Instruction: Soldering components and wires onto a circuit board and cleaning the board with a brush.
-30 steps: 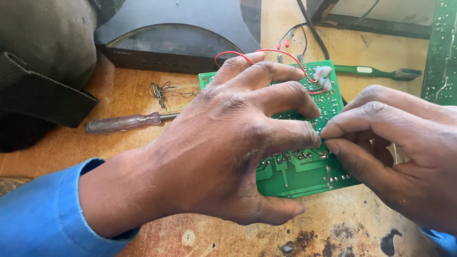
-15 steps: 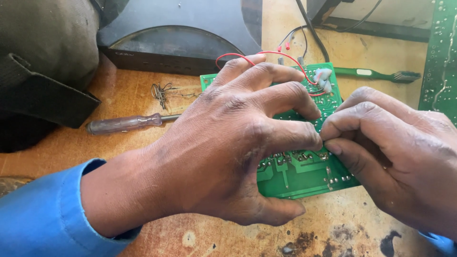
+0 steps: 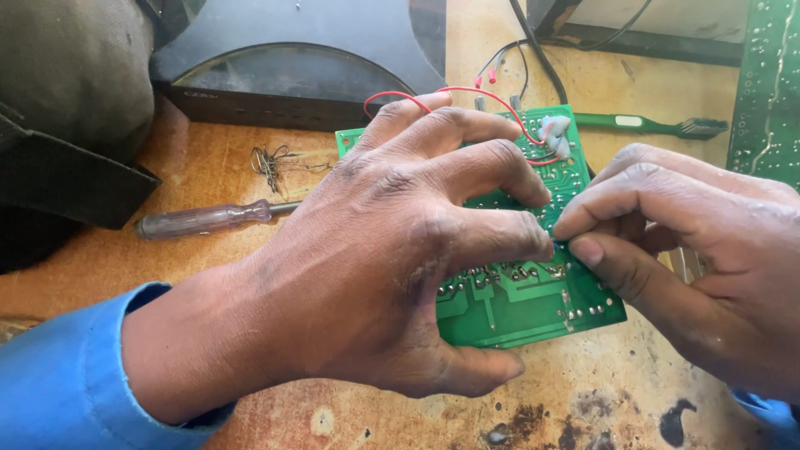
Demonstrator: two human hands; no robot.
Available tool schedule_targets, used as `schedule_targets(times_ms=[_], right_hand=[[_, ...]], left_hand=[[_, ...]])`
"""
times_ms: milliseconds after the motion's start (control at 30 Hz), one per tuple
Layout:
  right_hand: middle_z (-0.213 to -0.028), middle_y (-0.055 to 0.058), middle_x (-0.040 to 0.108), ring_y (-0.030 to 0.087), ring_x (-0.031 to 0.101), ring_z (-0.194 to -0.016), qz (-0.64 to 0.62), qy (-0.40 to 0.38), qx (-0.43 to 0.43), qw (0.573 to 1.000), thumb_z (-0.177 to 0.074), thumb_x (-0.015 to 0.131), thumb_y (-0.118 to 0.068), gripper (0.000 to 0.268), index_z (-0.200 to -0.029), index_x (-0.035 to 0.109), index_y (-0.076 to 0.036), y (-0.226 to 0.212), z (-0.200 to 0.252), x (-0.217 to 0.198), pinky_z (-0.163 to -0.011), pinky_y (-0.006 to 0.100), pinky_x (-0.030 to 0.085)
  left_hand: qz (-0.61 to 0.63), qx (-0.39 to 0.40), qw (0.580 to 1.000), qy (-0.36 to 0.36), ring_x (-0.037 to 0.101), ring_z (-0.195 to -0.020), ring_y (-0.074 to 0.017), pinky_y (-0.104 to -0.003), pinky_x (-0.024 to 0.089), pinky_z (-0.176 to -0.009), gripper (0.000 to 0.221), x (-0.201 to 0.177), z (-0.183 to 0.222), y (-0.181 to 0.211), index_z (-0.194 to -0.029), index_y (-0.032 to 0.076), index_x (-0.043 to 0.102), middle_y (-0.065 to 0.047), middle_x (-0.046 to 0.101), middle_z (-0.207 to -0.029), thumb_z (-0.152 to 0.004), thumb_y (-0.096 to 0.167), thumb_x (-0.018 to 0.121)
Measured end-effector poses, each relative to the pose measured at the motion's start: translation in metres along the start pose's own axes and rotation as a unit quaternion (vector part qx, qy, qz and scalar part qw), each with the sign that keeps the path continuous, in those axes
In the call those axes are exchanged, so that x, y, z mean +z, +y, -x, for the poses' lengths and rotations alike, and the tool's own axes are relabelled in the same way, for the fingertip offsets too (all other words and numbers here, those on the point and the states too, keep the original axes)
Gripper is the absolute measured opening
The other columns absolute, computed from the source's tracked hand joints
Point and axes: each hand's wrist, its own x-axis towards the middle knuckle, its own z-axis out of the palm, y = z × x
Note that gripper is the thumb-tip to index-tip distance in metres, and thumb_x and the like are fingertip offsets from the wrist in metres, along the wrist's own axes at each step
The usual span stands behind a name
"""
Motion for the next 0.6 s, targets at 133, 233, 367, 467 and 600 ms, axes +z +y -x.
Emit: schedule_targets(times_ms=[133,233,367,467,600], right_hand=[[-0.081,-0.001,0.070,0.012,0.062,-0.064,0.019,0.003,-0.016,1.000,-0.094,0.062,-0.025,0.019,-0.095,0.077,-0.012,0.0011,-0.0009,-0.0014,-0.058,0.023,0.053],[-0.081,0.001,0.071,0.013,0.063,-0.063,0.025,0.014,-0.051,0.998,-0.091,0.065,-0.020,0.015,-0.094,0.077,-0.011,0.0004,-0.0014,-0.0026,-0.057,0.025,0.052],[-0.083,0.004,0.072,0.015,0.066,-0.063,0.038,0.032,-0.112,0.992,-0.088,0.069,-0.010,0.010,-0.093,0.077,-0.009,-0.0028,-0.0011,-0.0038,-0.056,0.027,0.053],[-0.083,0.005,0.072,0.017,0.068,-0.065,0.050,0.033,-0.129,0.990,-0.088,0.068,-0.009,0.009,-0.092,0.077,-0.008,-0.0022,-0.0006,-0.0038,-0.056,0.029,0.053],[-0.084,0.005,0.073,0.018,0.069,-0.067,0.065,0.042,-0.144,0.987,-0.089,0.069,-0.010,0.009,-0.094,0.076,-0.008,0.0001,0.0014,-0.0029,-0.060,0.030,0.054]], left_hand=[[0.002,-0.001,1.000,-0.002,0.058,-0.118,-0.0382,-0.060,0.038,-0.105,0.052,-0.0010,-0.0008,0.0010,-0.106,0.015,0.072,-0.007,0.064,-0.113,-0.068,0.047,0.086],[-0.006,-0.003,1.000,0.002,0.058,-0.119,-0.0388,-0.062,0.038,-0.107,0.055,-0.0003,0.0001,0.0011,-0.108,0.016,0.074,-0.007,0.064,-0.114,-0.065,0.048,0.088],[-0.015,-0.013,1.000,-0.009,0.057,-0.122,-0.0382,-0.065,0.037,-0.111,0.059,-0.0016,0.0006,0.0024,-0.114,0.020,0.074,-0.005,0.063,-0.116,-0.066,0.051,0.088],[-0.010,-0.012,1.000,-0.005,0.057,-0.120,-0.0385,-0.064,0.037,-0.109,0.056,-0.0021,0.0000,0.0026,-0.111,0.019,0.075,-0.005,0.063,-0.114,-0.066,0.050,0.087],[-0.011,-0.008,1.000,-0.018,0.055,-0.123,-0.0399,-0.067,0.036,-0.109,0.052,-0.0015,-0.0019,0.0023,-0.109,0.018,0.077,-0.006,0.063,-0.115,-0.068,0.049,0.085]])
